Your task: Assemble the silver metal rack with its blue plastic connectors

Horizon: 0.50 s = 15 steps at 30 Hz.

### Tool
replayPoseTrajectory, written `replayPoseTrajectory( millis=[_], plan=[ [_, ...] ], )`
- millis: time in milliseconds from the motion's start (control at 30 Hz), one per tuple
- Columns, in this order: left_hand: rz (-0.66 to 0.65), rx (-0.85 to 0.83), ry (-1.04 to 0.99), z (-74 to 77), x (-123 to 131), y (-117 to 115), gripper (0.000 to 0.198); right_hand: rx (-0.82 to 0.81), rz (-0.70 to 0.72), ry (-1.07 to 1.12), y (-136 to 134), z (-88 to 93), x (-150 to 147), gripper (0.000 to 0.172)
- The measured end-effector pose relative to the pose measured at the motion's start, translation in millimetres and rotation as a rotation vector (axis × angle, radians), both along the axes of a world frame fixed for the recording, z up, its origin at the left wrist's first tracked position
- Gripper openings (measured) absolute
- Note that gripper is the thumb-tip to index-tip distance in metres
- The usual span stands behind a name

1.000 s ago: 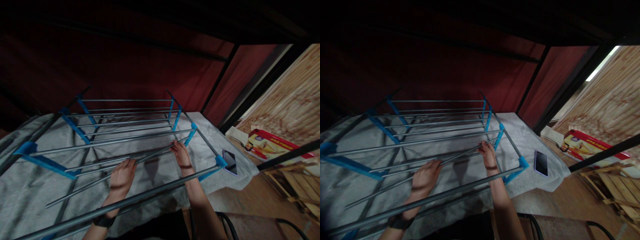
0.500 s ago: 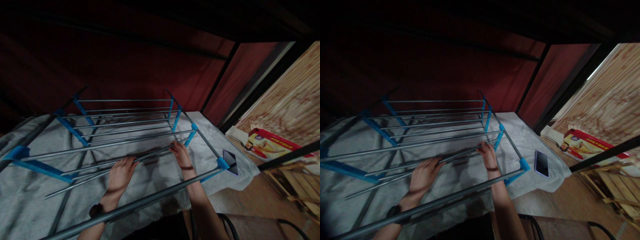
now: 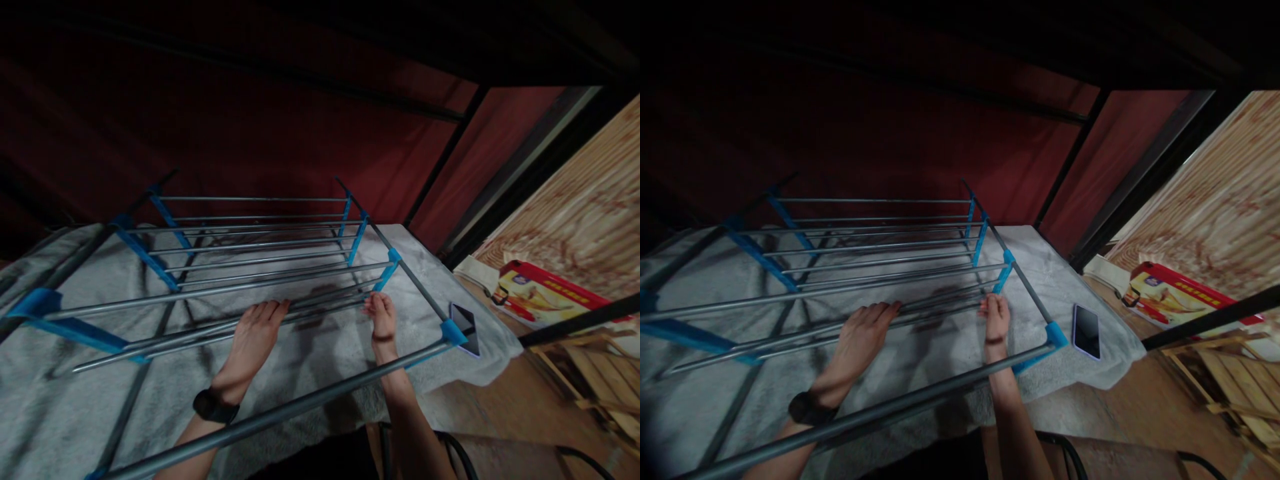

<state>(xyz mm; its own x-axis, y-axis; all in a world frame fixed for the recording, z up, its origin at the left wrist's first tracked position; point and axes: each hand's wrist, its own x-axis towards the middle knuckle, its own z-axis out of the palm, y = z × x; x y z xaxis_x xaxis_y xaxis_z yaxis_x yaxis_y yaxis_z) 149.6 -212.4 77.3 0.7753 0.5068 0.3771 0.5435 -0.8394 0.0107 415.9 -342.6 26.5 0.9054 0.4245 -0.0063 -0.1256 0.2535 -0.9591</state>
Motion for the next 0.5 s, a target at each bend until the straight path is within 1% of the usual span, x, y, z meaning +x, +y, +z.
replayPoseTrajectory(
  millis=[67, 100, 133, 167, 233, 300, 367, 433, 500],
  plan=[
    [-0.016, 0.007, -0.009, -1.3, 1, 0, 0.045, -0.046, -0.219, -0.162, -7, -8.3, 14, 0.028],
    [-0.021, 0.008, -0.018, -2.4, 2, 0, 0.045, -0.057, -0.278, -0.223, -9, -9.8, 21, 0.029],
    [-0.028, 0.008, -0.029, -3.6, 4, 1, 0.045, -0.061, -0.297, -0.262, -9, -9.1, 28, 0.034],
    [-0.034, 0.008, -0.037, -4.5, 6, 1, 0.045, -0.06, -0.28, -0.281, -7, -6.4, 34, 0.039],
    [-0.047, 0.013, -0.045, -4.9, 12, 1, 0.046, -0.049, -0.187, -0.289, -2, 3.2, 41, 0.046],
    [-0.067, 0.025, -0.037, -3.1, 18, 0, 0.046, -0.055, -0.088, -0.3, 4, 14.3, 42, 0.045],
    [-0.091, 0.032, -0.018, 0.0, 25, 0, 0.045, -0.072, -0.022, -0.312, 8, 22.0, 40, 0.043],
    [-0.119, 0.025, 0.003, 3.4, 33, 0, 0.042, -0.077, -0.005, -0.303, 10, 24.6, 38, 0.042],
    [-0.133, 0.013, 0.022, 6.2, 42, -1, 0.041, -0.071, 0.014, -0.271, 10, 23.5, 39, 0.044]
  ],
)
